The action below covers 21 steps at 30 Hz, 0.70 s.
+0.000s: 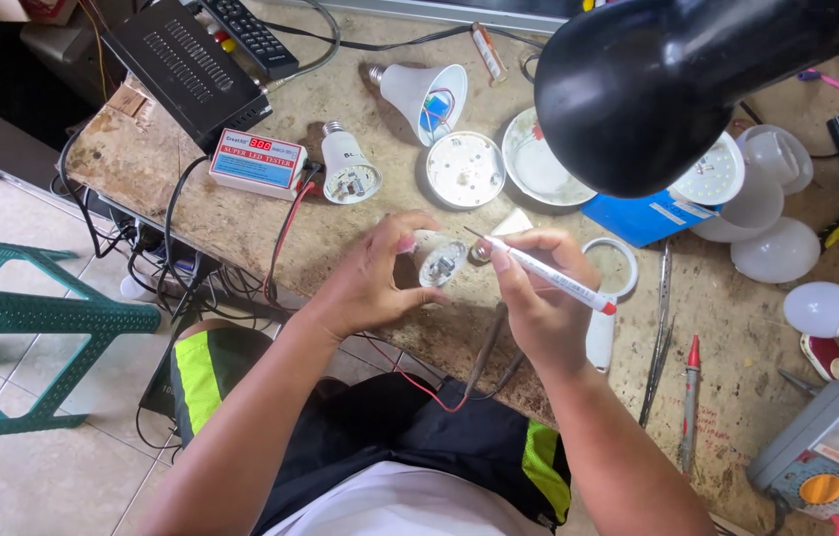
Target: Repairing LED bulbs by inspecting and soldering circular LED boards at a workbench.
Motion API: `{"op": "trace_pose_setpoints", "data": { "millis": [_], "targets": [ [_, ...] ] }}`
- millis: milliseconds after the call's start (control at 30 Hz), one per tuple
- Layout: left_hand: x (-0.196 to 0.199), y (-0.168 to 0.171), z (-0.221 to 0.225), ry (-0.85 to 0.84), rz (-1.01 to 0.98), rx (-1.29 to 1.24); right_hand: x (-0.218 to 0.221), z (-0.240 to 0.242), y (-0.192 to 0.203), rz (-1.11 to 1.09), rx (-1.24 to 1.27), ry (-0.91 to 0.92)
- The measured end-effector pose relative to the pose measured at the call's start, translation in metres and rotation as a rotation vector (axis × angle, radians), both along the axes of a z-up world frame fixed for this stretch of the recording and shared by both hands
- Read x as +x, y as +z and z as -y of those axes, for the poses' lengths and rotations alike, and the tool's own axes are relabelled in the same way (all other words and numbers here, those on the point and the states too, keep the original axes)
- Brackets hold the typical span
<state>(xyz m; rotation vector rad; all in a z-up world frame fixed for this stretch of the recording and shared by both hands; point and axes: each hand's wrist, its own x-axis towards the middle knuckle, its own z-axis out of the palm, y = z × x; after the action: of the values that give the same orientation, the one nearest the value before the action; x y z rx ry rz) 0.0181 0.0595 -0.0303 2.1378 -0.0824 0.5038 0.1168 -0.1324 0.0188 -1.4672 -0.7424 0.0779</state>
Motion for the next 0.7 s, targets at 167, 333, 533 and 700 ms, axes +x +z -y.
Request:
{"op": "trace_pose_setpoints", "data": {
  "millis": [167,333,533,700],
  "targets": [
    [-0.001,-0.015,-0.006,0.092,0.066,-0.221,-0.004,-0.006,-0.003,0.022,-0.011,0.016],
    [-0.004,0.014,-0.005,0.067,0.087,-0.229,-0.006,-0.016,0.003,0.060,-0.023,0.035],
    [-0.005,0.006,-0.005,0.050,0.099,-0.222,-0.005,-0.018,-0.003,0.037,-0.036,0.068],
    [-0.006,0.010,-0.005,0.032,0.082,-0.242,-0.005,-0.019,-0.006,0.059,-0.048,0.078]
  ]
}}
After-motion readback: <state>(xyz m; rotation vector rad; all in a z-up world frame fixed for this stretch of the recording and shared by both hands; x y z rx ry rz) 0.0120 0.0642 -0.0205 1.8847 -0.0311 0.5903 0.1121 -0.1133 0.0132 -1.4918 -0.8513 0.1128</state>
